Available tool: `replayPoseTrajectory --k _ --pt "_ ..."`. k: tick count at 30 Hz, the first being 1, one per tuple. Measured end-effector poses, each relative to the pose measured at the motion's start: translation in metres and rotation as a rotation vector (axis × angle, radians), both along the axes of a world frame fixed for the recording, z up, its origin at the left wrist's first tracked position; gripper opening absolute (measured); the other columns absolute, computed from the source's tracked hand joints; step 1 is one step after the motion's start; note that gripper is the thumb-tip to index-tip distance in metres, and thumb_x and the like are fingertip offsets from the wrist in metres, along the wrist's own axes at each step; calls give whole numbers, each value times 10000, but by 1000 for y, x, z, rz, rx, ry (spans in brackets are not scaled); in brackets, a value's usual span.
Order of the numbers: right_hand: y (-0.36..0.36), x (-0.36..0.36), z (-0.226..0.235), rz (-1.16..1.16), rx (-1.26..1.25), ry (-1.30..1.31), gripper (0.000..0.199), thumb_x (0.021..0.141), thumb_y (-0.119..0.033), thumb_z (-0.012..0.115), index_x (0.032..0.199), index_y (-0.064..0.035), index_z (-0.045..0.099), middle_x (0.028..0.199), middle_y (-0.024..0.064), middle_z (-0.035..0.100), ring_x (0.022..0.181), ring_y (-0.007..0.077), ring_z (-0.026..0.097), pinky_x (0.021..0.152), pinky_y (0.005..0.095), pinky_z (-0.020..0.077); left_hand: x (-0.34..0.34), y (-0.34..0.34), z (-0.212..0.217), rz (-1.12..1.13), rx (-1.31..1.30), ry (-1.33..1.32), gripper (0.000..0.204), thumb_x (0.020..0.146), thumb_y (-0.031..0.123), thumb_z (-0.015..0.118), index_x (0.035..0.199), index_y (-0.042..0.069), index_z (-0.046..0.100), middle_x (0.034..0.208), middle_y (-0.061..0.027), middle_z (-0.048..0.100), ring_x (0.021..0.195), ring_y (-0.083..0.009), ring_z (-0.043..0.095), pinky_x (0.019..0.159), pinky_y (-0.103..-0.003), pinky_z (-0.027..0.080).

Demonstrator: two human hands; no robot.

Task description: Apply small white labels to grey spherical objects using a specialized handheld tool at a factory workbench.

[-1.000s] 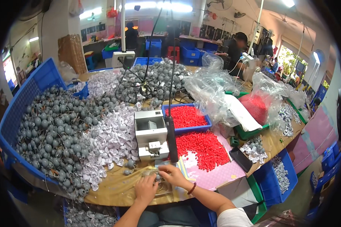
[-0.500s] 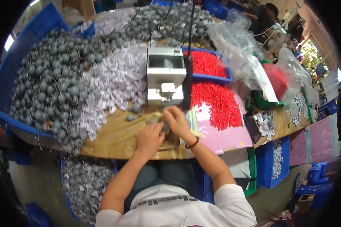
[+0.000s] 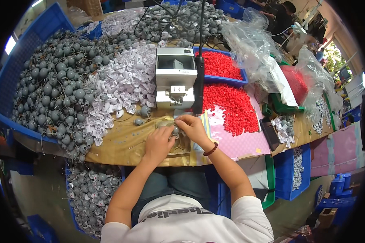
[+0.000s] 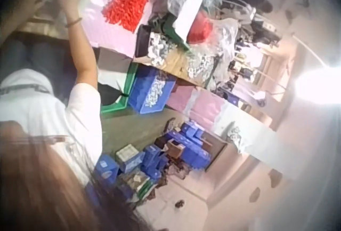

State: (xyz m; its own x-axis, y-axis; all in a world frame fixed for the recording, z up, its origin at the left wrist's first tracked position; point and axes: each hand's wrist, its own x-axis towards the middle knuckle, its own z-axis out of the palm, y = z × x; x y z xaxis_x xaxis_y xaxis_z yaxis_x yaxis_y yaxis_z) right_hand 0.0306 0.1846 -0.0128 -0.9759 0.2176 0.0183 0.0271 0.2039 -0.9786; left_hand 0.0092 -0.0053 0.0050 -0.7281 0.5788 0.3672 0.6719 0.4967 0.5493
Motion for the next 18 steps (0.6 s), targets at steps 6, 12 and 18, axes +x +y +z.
replayPoseTrajectory --k 6,12,18 --pt "-7 -6 -7 -114 96 42 212 954 -166 694 1035 27 727 830 122 742 753 127 683 684 301 524 0 3 -4 -4 0 27 392 827 150 763 1197 65 664 1100 -117 686 943 -355 662 802 -437 534" --pt "10 8 9 33 -162 28 208 945 -165 695 1067 0 726 898 124 734 788 171 696 709 315 536 12 -22 20 -49 131 -149 338 832 147 784 1143 49 695 997 -122 692 784 -314 677 699 -368 539" --pt "110 29 8 -91 835 181 174 895 -130 691 1055 -68 722 927 126 676 865 285 663 722 407 541 47 -208 93 -103 -571 -440 348 803 222 785 1130 114 735 1043 -117 728 945 -330 698 815 -408 553"
